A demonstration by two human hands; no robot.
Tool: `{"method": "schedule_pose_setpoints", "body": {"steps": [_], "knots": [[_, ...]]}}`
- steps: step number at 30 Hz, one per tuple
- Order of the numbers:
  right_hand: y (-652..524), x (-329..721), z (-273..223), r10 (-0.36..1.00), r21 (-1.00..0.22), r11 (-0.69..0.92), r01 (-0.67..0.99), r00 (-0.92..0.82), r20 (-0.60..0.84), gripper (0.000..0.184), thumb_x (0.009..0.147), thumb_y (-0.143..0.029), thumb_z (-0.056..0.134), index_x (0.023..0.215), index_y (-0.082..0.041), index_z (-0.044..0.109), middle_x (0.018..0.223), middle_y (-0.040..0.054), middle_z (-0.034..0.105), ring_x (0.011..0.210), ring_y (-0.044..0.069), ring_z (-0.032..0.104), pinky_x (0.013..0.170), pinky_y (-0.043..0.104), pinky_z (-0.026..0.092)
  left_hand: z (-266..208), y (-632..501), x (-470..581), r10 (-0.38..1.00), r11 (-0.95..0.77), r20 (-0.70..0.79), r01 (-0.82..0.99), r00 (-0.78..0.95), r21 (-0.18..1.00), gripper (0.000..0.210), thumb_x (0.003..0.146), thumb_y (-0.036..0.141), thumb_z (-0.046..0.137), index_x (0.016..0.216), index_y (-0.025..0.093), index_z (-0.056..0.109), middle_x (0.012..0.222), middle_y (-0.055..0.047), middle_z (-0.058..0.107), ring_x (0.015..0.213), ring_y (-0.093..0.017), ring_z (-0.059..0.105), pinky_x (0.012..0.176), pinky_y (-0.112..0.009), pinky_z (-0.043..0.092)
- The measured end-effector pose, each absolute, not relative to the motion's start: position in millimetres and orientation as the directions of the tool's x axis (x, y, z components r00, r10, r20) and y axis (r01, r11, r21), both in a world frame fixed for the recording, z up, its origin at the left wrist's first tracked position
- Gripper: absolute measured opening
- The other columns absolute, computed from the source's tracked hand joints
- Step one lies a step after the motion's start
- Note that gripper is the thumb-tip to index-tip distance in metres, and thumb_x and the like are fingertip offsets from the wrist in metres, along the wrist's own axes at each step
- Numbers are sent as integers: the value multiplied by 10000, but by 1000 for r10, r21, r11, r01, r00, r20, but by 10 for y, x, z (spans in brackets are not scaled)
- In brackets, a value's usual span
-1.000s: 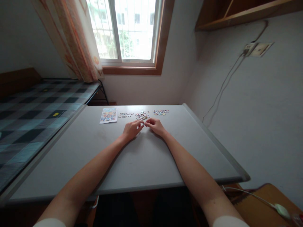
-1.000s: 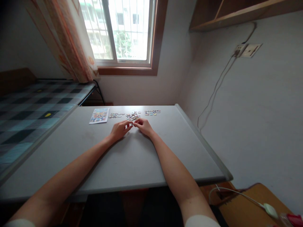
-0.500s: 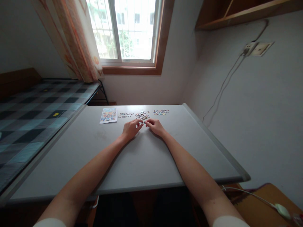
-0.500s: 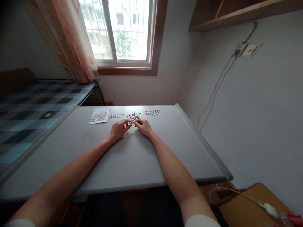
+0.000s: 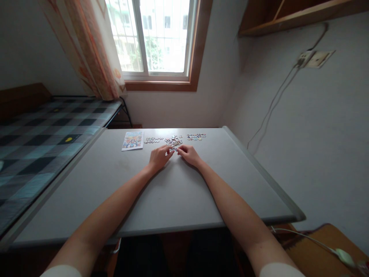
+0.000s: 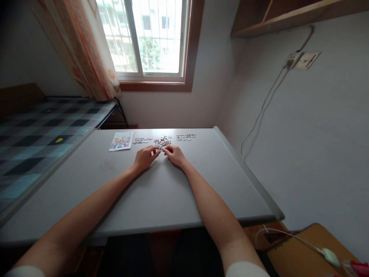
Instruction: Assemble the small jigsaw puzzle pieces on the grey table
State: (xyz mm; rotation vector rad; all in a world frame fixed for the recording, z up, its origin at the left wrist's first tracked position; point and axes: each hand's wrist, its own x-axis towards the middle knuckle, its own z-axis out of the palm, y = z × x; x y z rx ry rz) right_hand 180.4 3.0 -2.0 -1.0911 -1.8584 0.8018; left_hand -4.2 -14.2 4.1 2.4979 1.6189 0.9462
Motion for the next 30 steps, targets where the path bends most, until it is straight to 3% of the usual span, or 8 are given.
{"method": "schedule_pose_setpoints", "body": {"steps": [18, 30], "knots": [[2, 1796, 12, 902, -814, 416, 406, -295, 314, 221, 817, -326, 522, 779, -150, 651, 696, 26, 657, 644, 131, 558, 638, 243, 416, 61, -150, -34, 833, -483, 455, 814, 313, 323, 235, 859, 428, 520, 871, 241, 663, 784, 21, 670, 611, -117, 565, 572, -235, 358], [8, 1799, -6, 901, -813, 418, 406, -298, 314, 210, 818, -317, 523, 787, -152, 650, 705, 26, 663, 665, 135, 577, 648, 246, 422, 33, -131, -36, 845, -469, 436, 820, 310, 328, 254, 856, 435, 509, 904, 244, 669, 758, 13, 673, 622, -127, 576, 593, -238, 383]]}}
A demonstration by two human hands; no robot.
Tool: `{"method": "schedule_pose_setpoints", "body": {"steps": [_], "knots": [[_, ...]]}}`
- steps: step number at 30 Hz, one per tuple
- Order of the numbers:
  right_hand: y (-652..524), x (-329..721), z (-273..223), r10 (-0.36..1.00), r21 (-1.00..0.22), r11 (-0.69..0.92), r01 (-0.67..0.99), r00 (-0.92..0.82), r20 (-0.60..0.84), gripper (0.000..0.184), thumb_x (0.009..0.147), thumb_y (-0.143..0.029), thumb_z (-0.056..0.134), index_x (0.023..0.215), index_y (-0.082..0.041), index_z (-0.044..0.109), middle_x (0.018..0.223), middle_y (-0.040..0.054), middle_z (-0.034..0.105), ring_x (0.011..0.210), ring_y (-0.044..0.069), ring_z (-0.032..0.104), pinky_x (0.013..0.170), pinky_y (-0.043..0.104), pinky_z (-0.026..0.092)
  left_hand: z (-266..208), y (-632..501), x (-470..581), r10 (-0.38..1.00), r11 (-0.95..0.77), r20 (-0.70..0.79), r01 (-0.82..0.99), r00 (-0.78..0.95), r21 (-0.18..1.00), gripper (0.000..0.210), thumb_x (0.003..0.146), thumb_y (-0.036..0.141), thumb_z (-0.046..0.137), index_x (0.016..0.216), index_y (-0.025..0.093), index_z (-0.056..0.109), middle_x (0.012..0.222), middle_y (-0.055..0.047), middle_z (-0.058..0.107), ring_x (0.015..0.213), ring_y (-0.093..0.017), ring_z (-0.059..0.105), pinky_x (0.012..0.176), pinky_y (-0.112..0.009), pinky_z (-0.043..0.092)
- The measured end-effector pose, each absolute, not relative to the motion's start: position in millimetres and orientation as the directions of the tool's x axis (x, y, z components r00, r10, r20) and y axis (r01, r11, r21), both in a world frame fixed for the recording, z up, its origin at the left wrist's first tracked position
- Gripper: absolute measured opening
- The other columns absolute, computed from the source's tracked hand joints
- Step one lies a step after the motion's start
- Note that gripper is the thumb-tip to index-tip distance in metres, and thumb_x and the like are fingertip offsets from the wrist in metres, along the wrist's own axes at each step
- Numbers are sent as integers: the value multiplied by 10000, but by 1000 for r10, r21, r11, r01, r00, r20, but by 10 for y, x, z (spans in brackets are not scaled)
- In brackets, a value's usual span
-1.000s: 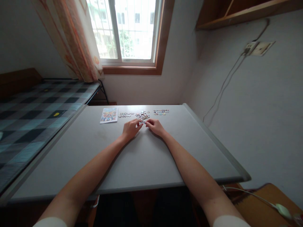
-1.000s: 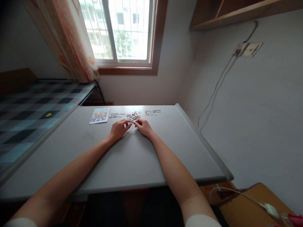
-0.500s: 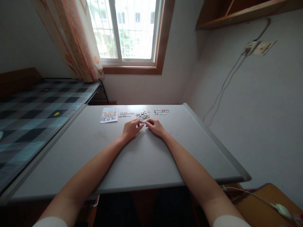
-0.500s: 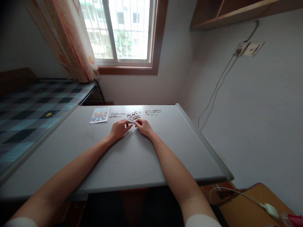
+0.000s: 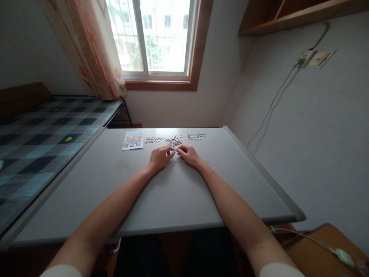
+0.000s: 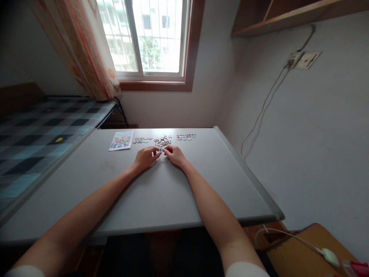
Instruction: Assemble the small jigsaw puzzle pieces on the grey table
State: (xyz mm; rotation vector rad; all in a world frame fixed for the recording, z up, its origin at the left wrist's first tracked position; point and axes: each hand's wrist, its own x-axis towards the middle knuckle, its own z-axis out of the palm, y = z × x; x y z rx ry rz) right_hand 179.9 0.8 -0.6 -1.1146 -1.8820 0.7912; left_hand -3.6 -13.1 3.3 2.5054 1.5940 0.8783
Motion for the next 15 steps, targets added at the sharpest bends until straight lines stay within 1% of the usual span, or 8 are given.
{"method": "schedule_pose_setpoints", "body": {"steps": [15], "knots": [[-13, 1787, 28, 904, -812, 413, 412, -295, 310, 207, 817, -314, 526, 775, -153, 650, 698, 27, 660, 669, 137, 584, 663, 251, 431, 45, -142, -34, 856, -458, 418, 823, 305, 337, 251, 854, 429, 511, 919, 250, 675, 734, 17, 683, 627, -134, 595, 597, -241, 393]]}}
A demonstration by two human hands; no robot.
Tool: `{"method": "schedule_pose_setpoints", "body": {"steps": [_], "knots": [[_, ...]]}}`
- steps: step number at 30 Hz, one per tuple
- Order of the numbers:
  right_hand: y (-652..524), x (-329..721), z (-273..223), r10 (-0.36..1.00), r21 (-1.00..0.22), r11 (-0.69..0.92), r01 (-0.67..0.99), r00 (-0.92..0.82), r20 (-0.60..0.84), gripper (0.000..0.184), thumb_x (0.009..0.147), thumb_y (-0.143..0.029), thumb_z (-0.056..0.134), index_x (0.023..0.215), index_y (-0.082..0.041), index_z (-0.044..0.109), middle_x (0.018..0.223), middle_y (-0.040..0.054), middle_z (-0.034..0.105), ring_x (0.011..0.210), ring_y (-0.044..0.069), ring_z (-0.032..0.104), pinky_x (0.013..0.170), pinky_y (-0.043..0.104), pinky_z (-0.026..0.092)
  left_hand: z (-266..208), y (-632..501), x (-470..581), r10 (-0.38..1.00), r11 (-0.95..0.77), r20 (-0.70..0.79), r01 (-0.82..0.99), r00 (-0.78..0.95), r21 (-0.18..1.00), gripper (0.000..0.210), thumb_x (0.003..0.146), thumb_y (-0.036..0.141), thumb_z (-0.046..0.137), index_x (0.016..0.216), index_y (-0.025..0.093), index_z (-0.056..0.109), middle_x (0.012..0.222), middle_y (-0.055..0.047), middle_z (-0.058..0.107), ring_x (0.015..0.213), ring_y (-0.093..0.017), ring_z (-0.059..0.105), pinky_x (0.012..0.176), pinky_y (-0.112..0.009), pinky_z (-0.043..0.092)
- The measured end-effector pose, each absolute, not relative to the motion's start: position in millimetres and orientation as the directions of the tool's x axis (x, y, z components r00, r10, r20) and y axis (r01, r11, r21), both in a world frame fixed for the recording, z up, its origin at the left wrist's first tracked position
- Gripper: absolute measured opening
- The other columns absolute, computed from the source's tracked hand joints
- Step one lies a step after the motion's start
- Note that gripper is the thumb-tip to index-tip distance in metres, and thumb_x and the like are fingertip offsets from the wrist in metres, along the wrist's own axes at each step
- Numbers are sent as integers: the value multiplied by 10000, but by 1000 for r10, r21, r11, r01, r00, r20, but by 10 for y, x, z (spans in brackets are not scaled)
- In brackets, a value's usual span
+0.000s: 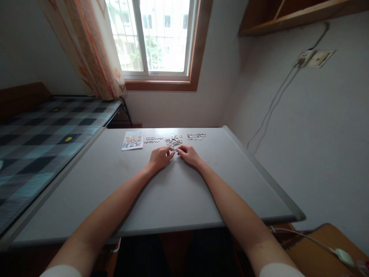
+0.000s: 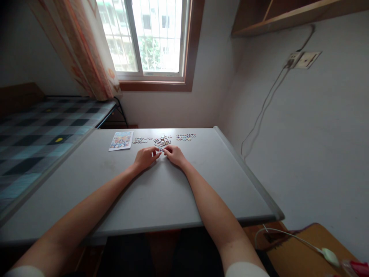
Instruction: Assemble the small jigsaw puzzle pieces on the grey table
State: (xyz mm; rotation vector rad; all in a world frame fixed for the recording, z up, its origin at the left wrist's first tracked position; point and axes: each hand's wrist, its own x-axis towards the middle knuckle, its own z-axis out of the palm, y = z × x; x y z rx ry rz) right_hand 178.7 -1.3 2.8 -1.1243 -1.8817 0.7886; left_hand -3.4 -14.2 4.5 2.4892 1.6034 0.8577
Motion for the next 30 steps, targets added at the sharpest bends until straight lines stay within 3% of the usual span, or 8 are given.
{"method": "schedule_pose_setpoints", "body": {"steps": [30], "knots": [[-1, 1787, -3, 903, -811, 413, 413, -299, 308, 193, 821, -288, 520, 798, -151, 656, 707, 24, 663, 670, 134, 590, 650, 239, 428, 71, -156, -21, 873, -433, 387, 835, 295, 340, 262, 846, 435, 515, 926, 250, 683, 732, 11, 685, 646, -147, 605, 615, -249, 403]]}}
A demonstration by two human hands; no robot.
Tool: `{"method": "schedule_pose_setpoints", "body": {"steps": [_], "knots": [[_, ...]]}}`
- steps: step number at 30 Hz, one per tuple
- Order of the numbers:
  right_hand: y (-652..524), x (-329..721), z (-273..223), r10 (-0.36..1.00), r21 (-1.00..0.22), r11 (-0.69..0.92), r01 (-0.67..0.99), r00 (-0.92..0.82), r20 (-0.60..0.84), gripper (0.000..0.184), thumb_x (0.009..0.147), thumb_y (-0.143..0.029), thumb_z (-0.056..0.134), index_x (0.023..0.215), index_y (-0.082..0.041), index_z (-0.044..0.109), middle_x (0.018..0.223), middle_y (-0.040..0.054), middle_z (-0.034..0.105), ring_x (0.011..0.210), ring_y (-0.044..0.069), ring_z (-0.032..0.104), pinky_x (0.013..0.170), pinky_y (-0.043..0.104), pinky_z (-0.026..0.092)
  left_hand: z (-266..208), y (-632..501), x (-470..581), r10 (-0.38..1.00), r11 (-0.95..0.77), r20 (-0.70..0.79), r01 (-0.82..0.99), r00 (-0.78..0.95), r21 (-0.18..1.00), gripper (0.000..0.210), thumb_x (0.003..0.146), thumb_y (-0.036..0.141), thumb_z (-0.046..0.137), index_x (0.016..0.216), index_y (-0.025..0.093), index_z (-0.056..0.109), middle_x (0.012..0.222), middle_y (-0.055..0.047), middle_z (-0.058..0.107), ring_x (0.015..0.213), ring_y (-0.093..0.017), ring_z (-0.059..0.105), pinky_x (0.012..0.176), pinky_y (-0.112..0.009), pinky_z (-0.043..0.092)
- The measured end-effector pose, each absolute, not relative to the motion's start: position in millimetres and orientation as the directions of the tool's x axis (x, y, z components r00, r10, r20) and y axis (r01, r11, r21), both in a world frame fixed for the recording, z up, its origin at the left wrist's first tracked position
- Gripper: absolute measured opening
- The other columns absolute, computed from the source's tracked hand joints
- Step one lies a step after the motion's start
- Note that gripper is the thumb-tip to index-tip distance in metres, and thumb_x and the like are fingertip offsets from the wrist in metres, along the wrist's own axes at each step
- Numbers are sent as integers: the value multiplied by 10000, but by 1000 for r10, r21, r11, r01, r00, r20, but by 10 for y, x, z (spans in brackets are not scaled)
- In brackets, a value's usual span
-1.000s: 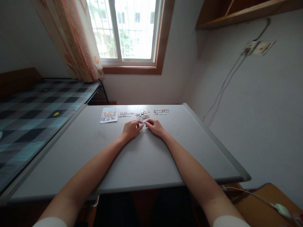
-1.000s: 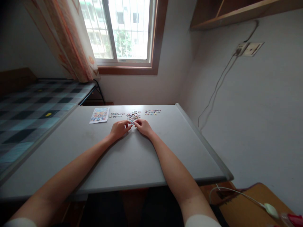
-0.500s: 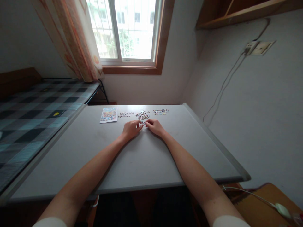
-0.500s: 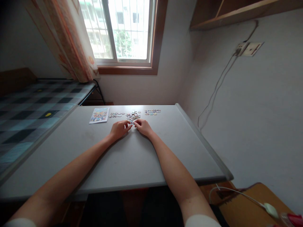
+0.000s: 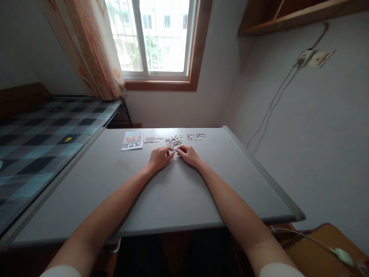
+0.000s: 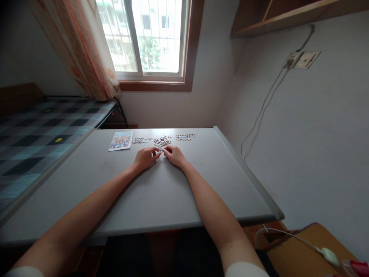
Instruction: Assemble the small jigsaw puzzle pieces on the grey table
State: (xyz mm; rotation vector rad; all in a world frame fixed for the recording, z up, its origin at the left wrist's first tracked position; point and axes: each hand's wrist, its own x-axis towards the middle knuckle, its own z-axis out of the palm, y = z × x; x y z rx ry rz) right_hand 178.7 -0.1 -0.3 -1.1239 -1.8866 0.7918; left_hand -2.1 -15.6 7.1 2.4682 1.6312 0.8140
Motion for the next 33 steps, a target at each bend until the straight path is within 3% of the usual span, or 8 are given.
{"method": "schedule_pose_setpoints", "body": {"steps": [33], "knots": [[-3, 1777, 1, 904, -808, 412, 420, -300, 305, 191, 819, -281, 519, 792, -146, 652, 696, 23, 658, 651, 127, 582, 639, 233, 422, 77, -156, -25, 876, -430, 375, 842, 302, 326, 256, 852, 425, 511, 933, 249, 677, 740, 19, 690, 669, -144, 614, 618, -243, 399]]}}
